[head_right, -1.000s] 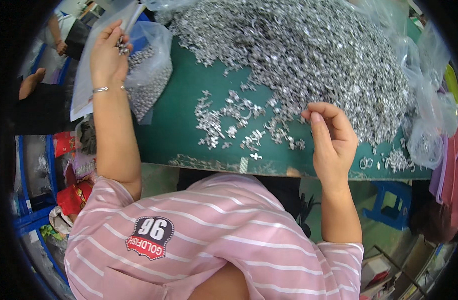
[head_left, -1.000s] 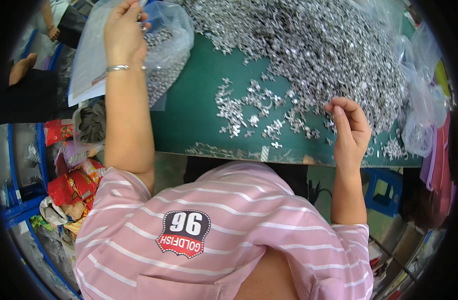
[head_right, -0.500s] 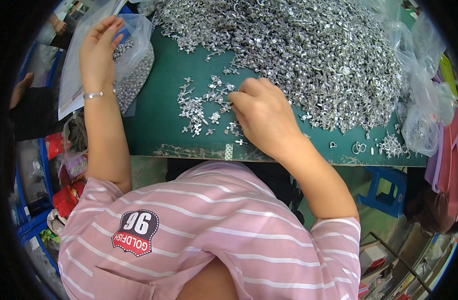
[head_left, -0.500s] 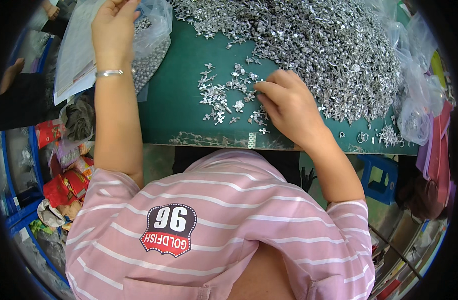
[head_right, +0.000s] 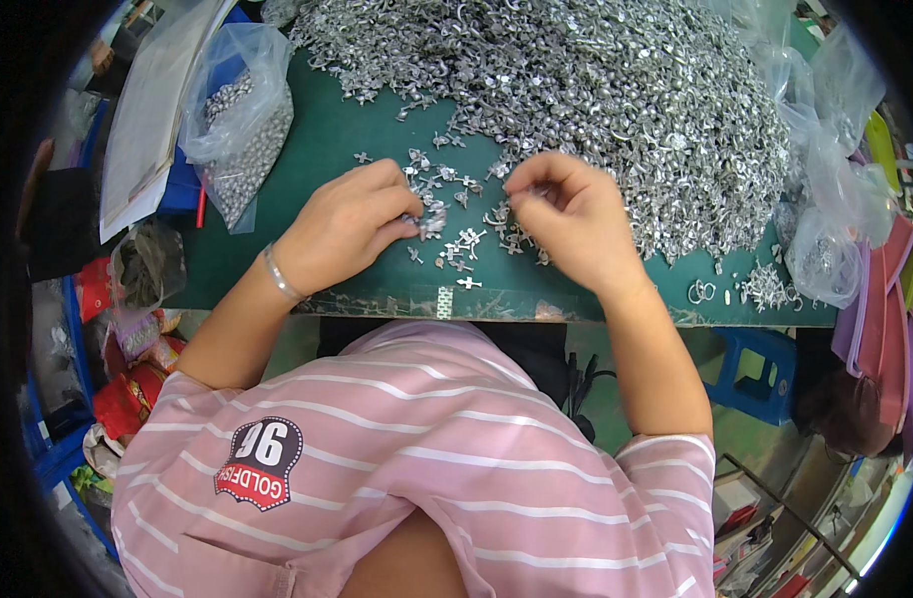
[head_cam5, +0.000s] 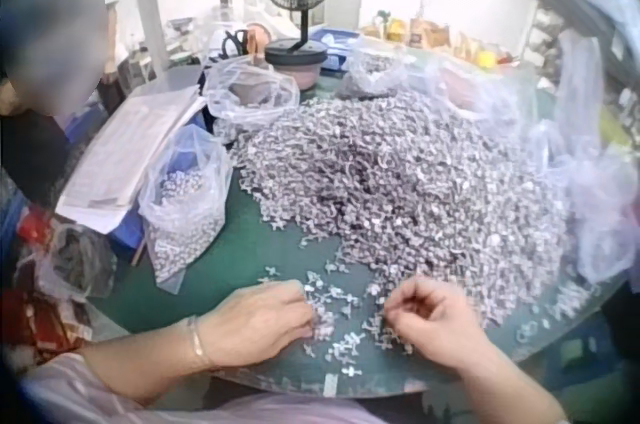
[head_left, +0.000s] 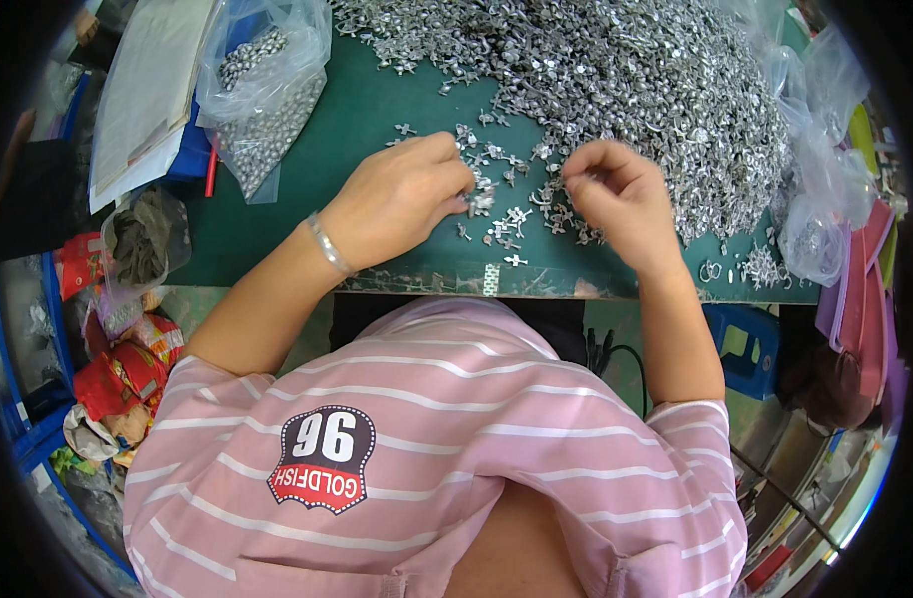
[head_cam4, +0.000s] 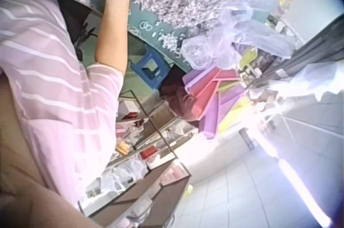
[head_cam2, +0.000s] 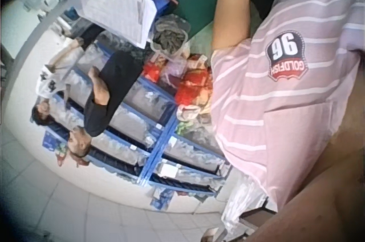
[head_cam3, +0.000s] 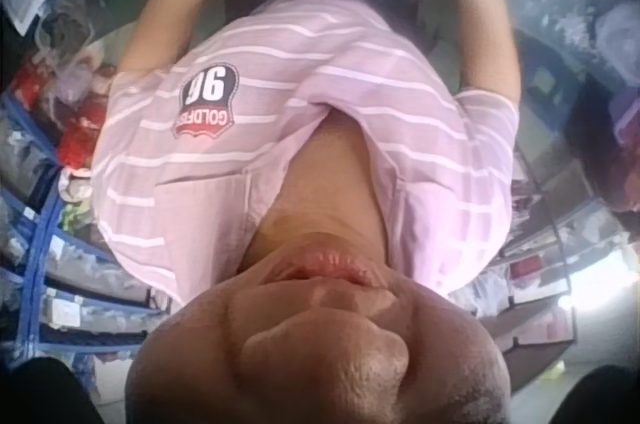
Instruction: The person sorts small silver metal fasteners on a green table, picking them up by hand and placing them into piles. They occasionally transfer fasteners into a plastic bag and interact with another person who also sorts the items.
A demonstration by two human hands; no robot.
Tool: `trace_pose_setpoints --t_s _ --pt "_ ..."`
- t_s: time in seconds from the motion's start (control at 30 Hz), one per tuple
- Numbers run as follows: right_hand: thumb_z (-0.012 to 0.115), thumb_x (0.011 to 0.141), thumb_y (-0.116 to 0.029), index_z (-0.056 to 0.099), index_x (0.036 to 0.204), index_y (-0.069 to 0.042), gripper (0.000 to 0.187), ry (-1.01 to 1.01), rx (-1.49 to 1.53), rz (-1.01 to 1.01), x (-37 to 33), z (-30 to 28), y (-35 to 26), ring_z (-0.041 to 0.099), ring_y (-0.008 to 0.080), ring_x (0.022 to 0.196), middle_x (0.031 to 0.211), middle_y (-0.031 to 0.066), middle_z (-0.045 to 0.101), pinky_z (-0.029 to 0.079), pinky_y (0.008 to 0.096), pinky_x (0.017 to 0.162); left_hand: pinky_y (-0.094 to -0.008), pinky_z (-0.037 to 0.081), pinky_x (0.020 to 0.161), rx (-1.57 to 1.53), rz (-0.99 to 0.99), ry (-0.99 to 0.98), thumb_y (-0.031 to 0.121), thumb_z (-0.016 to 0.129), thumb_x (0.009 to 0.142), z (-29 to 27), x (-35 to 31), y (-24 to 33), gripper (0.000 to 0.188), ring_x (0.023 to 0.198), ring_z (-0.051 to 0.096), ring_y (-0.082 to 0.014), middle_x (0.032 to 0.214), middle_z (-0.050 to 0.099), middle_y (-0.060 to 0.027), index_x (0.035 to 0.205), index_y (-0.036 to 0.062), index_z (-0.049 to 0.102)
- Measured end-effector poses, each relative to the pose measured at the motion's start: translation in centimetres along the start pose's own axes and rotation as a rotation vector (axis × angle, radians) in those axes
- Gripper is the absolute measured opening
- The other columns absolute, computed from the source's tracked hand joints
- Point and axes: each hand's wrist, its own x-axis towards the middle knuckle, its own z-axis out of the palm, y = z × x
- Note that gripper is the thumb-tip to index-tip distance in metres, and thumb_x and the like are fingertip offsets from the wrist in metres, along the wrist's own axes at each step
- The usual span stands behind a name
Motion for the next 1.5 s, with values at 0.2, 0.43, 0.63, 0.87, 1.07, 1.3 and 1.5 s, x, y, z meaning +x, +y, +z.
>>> trace_pose_setpoints --t_s 0.2,0.43,0.63,0.87,1.07,1.3,1.5 --pt "0.064 0.078 -0.002 0.059 0.086 -0.001 0.009 -0.002 -0.815 -0.361 -1.3 2.5 0.0 0.058 0.0367 0.074 0.084 0.0153 0.055 0.049 0.0427 0.066 -0.0303 0.048 0.065 -0.197 -0.08 0.103 0.002 0.065 0.079 0.4 0.9 -0.8 0.014 0.075 0.061 -0.02 0.084 0.061 -0.0065 0.093 0.0044 0.064" --pt "0.063 0.078 0.003 0.057 0.086 0.001 0.01 0.004 -0.675 -0.437 0.0 1.5 -0.2 0.056 0.0331 0.072 0.081 0.0138 0.054 0.047 0.0367 0.064 -0.0251 0.05 0.071 -0.748 -0.432 0.157 -0.002 0.062 0.081 0.1 0.7 -0.6 0.011 0.085 0.061 -0.0108 0.095 0.066 -0.0046 0.089 0.0033 0.066" --pt "0.058 0.087 -0.004 0.058 0.087 -0.002 0.002 -0.049 0.708 0.011 0.1 -0.9 -1.4 0.051 0.0087 0.065 0.086 0.0067 0.059 0.04 0.0204 0.05 -0.0336 0.041 0.072 -0.152 0.058 0.127 0.008 0.074 0.068 0.6 0.6 -0.4 0.014 0.078 0.051 -0.0254 0.083 0.053 -0.006 0.078 0.0052 0.065" --pt "0.067 0.08 -0.006 0.06 0.079 0.0 0.01 -0.122 -0.49 -0.037 -1.4 -0.5 -1.2 0.056 0.0158 0.058 0.065 0.0058 0.057 0.044 0.029 0.052 -0.0336 0.044 0.067 -0.126 0.048 0.1 0.003 0.071 0.07 1.3 0.2 -0.2 0.012 0.074 0.054 -0.024 0.08 0.056 -0.0066 0.078 0.0042 0.062" --pt "0.065 0.08 -0.004 0.061 0.083 0.001 0.007 -0.001 -0.849 -0.352 -1.1 1.3 -0.5 0.059 0.0324 0.068 0.073 0.0144 0.058 0.047 0.0367 0.06 -0.0246 0.047 0.057 -0.456 -0.223 0.238 -0.001 0.066 0.075 0.8 0.8 1.1 0.01 0.062 0.058 -0.0139 0.078 0.061 -0.0071 0.084 0.0013 0.063" --pt "0.05 0.094 -0.008 0.055 0.107 0.0 0.016 -0.183 0.298 0.22 1.8 1.2 -2.7 0.06 0.0116 0.08 0.094 0.0067 0.061 0.049 0.0228 0.067 -0.0263 0.055 0.07 -1.171 -0.503 0.3 -0.007 0.058 0.085 0.9 0.8 0.6 0.011 0.083 0.067 -0.0194 0.088 0.064 -0.0084 0.095 -0.0029 0.057" --pt "0.053 0.091 -0.004 0.058 0.105 0.002 0.016 -0.026 0.305 0.07 5.4 -2.8 -7.9 0.063 0.0123 0.075 0.1 0.0135 0.066 0.05 0.0204 0.06 -0.0271 0.055 0.068 -1.324 -0.56 0.364 -0.005 0.059 0.085 0.2 0.9 -0.3 0.012 0.081 0.068 -0.0205 0.09 0.065 -0.0112 0.096 -0.0016 0.058"
